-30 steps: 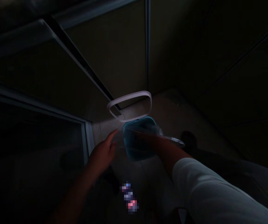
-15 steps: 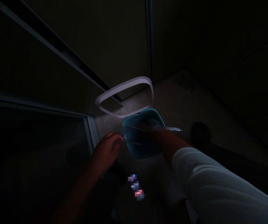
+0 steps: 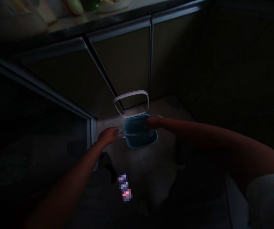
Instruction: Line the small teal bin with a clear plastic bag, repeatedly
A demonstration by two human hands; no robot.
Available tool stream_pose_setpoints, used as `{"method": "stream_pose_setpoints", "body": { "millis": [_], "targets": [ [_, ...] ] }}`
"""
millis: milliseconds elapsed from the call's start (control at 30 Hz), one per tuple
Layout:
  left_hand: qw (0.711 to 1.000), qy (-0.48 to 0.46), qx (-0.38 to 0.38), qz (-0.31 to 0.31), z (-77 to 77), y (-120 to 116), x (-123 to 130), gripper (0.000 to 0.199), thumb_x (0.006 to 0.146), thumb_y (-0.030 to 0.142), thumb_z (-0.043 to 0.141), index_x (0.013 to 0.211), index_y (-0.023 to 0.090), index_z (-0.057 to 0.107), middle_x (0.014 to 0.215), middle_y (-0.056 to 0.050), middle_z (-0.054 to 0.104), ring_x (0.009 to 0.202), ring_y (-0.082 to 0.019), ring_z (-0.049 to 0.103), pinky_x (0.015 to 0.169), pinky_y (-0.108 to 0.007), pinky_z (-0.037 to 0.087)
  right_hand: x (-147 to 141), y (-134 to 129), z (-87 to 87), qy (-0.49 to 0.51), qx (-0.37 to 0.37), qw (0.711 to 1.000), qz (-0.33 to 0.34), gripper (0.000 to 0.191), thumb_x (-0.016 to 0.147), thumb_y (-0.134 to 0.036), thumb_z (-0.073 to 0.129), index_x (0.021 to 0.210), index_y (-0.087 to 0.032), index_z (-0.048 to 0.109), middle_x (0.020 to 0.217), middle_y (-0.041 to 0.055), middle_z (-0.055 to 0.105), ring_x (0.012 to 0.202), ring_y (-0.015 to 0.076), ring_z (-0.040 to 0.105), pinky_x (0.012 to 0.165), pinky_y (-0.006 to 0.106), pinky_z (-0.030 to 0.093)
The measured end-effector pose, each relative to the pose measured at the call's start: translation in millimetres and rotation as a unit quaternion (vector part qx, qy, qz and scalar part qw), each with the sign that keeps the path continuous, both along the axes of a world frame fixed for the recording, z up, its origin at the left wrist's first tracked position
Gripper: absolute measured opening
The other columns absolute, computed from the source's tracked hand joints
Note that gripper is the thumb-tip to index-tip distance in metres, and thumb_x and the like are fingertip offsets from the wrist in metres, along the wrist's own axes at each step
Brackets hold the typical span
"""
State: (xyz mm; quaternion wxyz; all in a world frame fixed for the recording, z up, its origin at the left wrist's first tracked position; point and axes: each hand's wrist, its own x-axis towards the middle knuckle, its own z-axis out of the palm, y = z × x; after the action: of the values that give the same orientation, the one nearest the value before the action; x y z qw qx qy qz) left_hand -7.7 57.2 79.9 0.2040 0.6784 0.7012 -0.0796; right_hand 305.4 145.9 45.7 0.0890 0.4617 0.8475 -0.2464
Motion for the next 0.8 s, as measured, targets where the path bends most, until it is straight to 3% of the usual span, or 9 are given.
{"method": "stream_pose_setpoints", "body": {
  "millis": [100, 167, 367, 467, 600, 700, 800],
  "targets": [
    [0.999, 0.011, 0.004, 0.034, -5.9, -4.9, -9.9, 0.04, 0.095, 0.033, 0.054, 0.129, 0.027, 0.074, 0.134, -0.011, 0.073, 0.124, -0.032, 0.067, 0.095, -0.037, 0.051, 36.5, -6.6, 22.8, -0.041, 0.014, 0.999, -0.01, 0.037, 0.094, -0.024, 0.061, 0.128, -0.026, 0.074, 0.126, 0.0072, 0.076, 0.111, 0.0245, 0.072, 0.092, 0.029, 0.052],
    [0.998, 0.018, -0.001, 0.061, -11.1, -7.8, -16.8, 0.036, 0.094, 0.034, 0.055, 0.122, 0.026, 0.076, 0.131, -0.012, 0.074, 0.123, -0.032, 0.067, 0.093, -0.037, 0.051, 58.5, -14.3, 27.9, -0.051, 0.025, 0.997, -0.048, 0.044, 0.096, -0.026, 0.058, 0.139, -0.024, 0.067, 0.132, 0.0097, 0.072, 0.117, 0.0254, 0.07, 0.096, 0.03, 0.051],
    [0.992, 0.013, -0.017, 0.122, -24.2, -20.8, -24.7, 0.028, 0.091, 0.035, 0.057, 0.109, 0.025, 0.077, 0.125, -0.012, 0.074, 0.116, -0.03, 0.068, 0.09, -0.034, 0.05, 76.8, -27.3, 16.4, -0.038, 0.031, 0.993, -0.111, 0.057, 0.1, -0.032, 0.056, 0.155, -0.019, 0.051, 0.141, 0.0149, 0.066, 0.124, 0.0274, 0.067, 0.098, 0.032, 0.051],
    [0.992, 0.051, 0.067, 0.095, -23.9, -28.3, -14.5, 0.027, 0.089, 0.037, 0.062, 0.108, 0.022, 0.075, 0.127, -0.015, 0.067, 0.12, -0.033, 0.061, 0.094, -0.039, 0.048, 70.8, -28.1, 14.0, -0.028, 0.034, 0.992, -0.115, 0.059, 0.099, -0.033, 0.059, 0.155, -0.019, 0.049, 0.141, 0.0158, 0.066, 0.123, 0.0279, 0.067, 0.096, 0.032, 0.051],
    [0.982, 0.074, 0.174, 0.018, -20.7, -26.3, 3.1, 0.036, 0.09, 0.04, 0.065, 0.121, 0.021, 0.066, 0.13, -0.015, 0.061, 0.123, -0.032, 0.053, 0.101, -0.041, 0.043, 60.0, -22.9, 11.6, -0.037, 0.048, 0.989, -0.137, 0.061, 0.097, -0.034, 0.061, 0.154, -0.018, 0.048, 0.134, 0.0165, 0.069, 0.117, 0.0286, 0.069, 0.091, 0.031, 0.051],
    [0.985, 0.076, 0.156, -0.022, -22.5, -12.6, 8.3, 0.04, 0.092, 0.037, 0.065, 0.13, 0.023, 0.064, 0.133, -0.014, 0.061, 0.123, -0.031, 0.053, 0.101, -0.041, 0.042, 50.5, -15.9, 3.7, -0.041, 0.058, 0.987, -0.148, 0.062, 0.095, -0.035, 0.063, 0.153, -0.019, 0.047, 0.13, 0.0162, 0.071, 0.114, 0.0288, 0.07, 0.088, 0.032, 0.051],
    [0.989, 0.083, 0.111, -0.057, -28.1, 5.0, 4.8, 0.03, 0.097, 0.032, 0.058, 0.123, 0.024, 0.07, 0.128, -0.014, 0.065, 0.121, -0.031, 0.057, 0.1, -0.042, 0.041, 42.5, -9.6, -6.2, -0.046, 0.052, 0.989, -0.133, 0.061, 0.098, -0.04, 0.061, 0.155, -0.023, 0.046, 0.129, 0.0158, 0.072, 0.114, 0.0298, 0.07, 0.086, 0.033, 0.051]
  ]
}}
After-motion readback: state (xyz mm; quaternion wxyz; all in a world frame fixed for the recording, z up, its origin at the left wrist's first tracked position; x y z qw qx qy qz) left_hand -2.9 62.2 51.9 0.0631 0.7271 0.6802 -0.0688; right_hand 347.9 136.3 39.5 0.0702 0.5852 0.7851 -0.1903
